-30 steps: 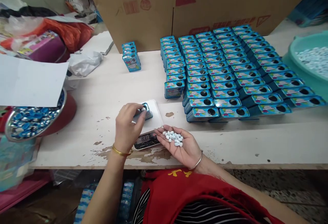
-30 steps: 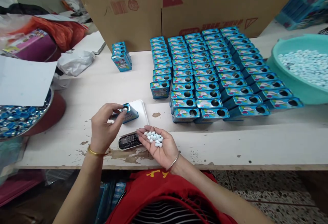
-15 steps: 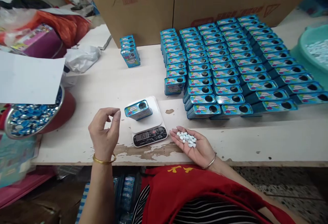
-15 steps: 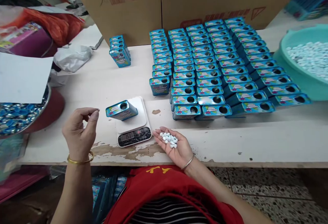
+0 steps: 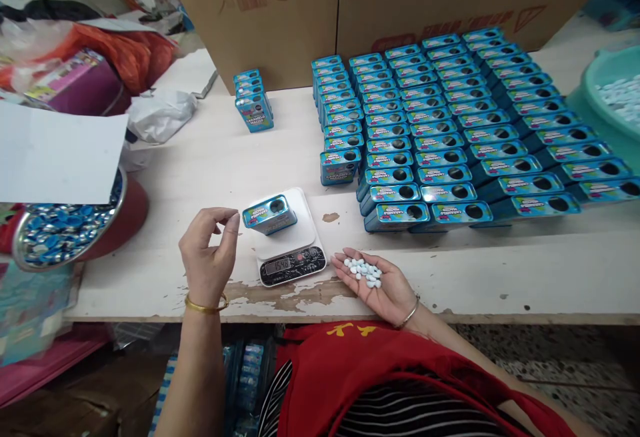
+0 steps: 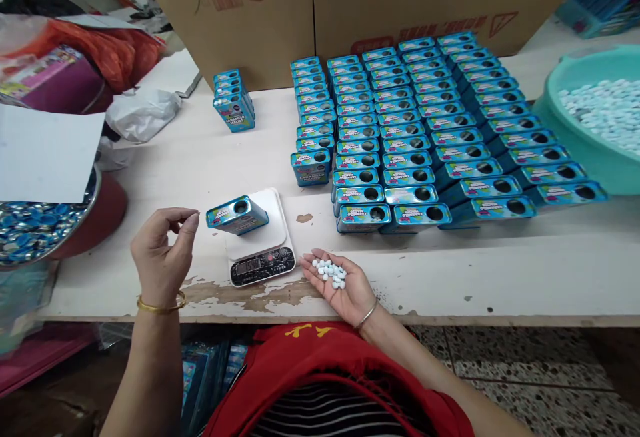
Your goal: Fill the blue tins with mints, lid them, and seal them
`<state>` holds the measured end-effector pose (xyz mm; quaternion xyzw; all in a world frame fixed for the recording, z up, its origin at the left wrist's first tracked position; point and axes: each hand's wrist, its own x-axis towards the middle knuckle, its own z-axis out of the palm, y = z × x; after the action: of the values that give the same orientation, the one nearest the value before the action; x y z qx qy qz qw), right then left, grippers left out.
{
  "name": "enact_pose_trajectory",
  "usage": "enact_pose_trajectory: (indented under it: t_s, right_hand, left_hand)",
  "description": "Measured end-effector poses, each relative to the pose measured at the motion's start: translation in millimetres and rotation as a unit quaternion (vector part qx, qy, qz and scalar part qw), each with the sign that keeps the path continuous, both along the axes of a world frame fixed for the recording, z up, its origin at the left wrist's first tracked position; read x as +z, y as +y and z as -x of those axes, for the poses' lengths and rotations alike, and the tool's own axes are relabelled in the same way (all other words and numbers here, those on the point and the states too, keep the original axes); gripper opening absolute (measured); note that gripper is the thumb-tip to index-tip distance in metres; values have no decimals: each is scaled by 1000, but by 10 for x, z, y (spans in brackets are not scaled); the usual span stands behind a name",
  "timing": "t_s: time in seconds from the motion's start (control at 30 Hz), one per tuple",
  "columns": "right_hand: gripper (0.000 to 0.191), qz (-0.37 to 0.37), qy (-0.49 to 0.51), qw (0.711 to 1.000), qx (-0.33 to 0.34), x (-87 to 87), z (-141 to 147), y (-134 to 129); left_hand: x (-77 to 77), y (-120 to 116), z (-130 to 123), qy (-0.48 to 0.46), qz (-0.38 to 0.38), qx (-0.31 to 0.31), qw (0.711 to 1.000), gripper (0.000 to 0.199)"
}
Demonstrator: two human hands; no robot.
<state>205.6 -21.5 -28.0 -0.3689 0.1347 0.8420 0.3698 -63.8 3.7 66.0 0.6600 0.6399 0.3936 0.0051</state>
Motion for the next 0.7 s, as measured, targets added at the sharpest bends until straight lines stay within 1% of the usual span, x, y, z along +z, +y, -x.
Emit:
enact_pose_trajectory:
  t_s: [0.1,0.13,0.23,0.27,0.3,0.37,0.43,0.5,0.6,0.67,0.7]
  right_hand:
    - [24,-9,16,1000,0,-28,-8,-9]
    - [24,-12,19,1000,0,-34,-7,-11]
    - [23,-13,20,1000,-1,-25,12,-4]
    - [22,-10,19,1000,0,-14,23,3]
    - [22,-8,17,1000,2,-2,36,11]
    - [22,-5,17,1000,4,22,65,32]
    - [22,-4,19,1000,2,38,94,51]
    - [22,-5,18,1000,-5,50,119,62]
    - [21,7,12,1000,-13,71,145,62]
    - [19,19,15,1000,-15,82,149,62]
    - [19,22,19,999,-15,82,147,64]
  left_hand:
    - [-29,11,17,5,8,-7,1000,7]
    - [-41,20,24,13,16,-15,1000,11]
    - [-64,84,13,84,73,-69,991,44]
    - [-64,125,-10,119,97,-93,984,49]
    - [-59,178,-47,152,115,-114,975,49]
    - [-35,319,-169,192,121,-145,963,39]
    - [-13,497,-351,202,97,-168,960,34]
    - [-24,687,-569,198,82,-201,956,35]
    - [-150,947,-851,215,94,-240,942,35]
    - [-273,1091,-934,232,91,-246,937,37]
    - [-326,1161,-931,230,80,-249,938,39]
